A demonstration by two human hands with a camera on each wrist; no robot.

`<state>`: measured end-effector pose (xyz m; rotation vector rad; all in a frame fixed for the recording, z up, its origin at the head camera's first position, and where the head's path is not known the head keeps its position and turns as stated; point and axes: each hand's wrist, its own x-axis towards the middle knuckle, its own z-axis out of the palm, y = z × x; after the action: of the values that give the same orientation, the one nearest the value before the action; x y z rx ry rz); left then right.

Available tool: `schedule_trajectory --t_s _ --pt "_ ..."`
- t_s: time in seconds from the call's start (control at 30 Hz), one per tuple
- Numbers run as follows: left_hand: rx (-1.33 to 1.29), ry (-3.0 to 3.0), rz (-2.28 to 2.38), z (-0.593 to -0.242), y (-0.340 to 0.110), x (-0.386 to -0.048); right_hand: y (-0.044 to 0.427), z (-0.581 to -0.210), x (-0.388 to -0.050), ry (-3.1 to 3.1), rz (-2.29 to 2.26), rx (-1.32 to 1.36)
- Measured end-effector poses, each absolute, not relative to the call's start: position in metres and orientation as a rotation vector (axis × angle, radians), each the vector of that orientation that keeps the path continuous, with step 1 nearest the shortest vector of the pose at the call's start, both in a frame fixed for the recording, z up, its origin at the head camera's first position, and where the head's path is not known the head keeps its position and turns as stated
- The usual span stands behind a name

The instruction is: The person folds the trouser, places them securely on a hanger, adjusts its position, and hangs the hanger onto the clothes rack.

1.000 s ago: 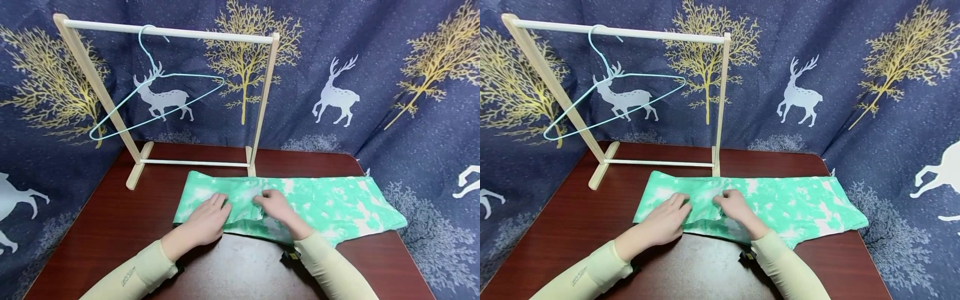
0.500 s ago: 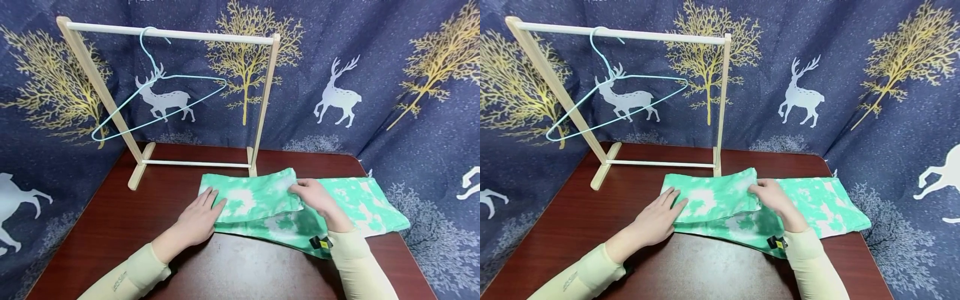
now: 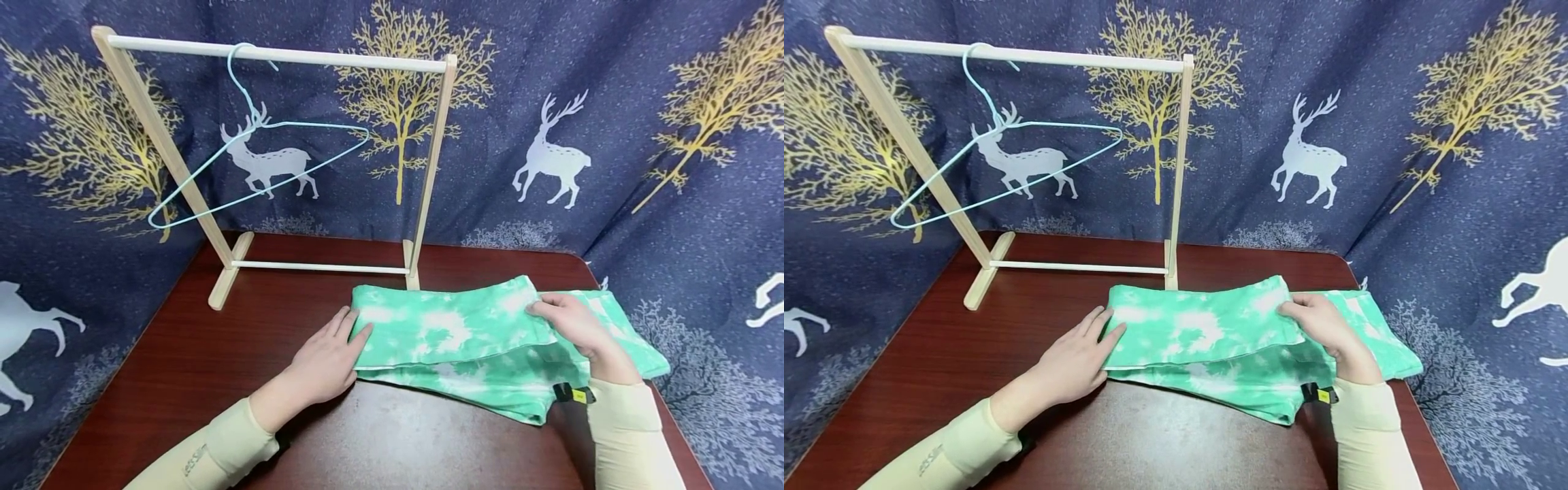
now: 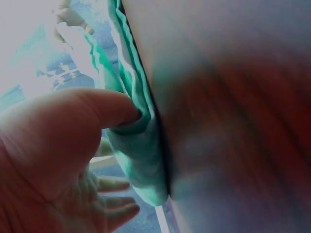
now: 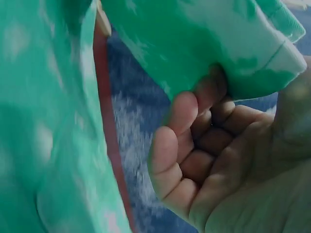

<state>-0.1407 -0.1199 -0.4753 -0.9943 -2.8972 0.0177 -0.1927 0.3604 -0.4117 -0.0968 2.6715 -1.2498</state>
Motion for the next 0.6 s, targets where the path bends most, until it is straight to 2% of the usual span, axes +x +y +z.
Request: schedule_trajectory --t_s 0.23,0.6 --pt "-0.904 -2.921 0.104 -0.481 -0.113 -0.138 0.377 -0.431 -0.199 2.65 -1.021 -0.145" --pt "-0.799 -3.039 0.145 -0.475 -0.121 -0.137 0.358 -0.442 -0.198 2.599 -0.936 -0.141"
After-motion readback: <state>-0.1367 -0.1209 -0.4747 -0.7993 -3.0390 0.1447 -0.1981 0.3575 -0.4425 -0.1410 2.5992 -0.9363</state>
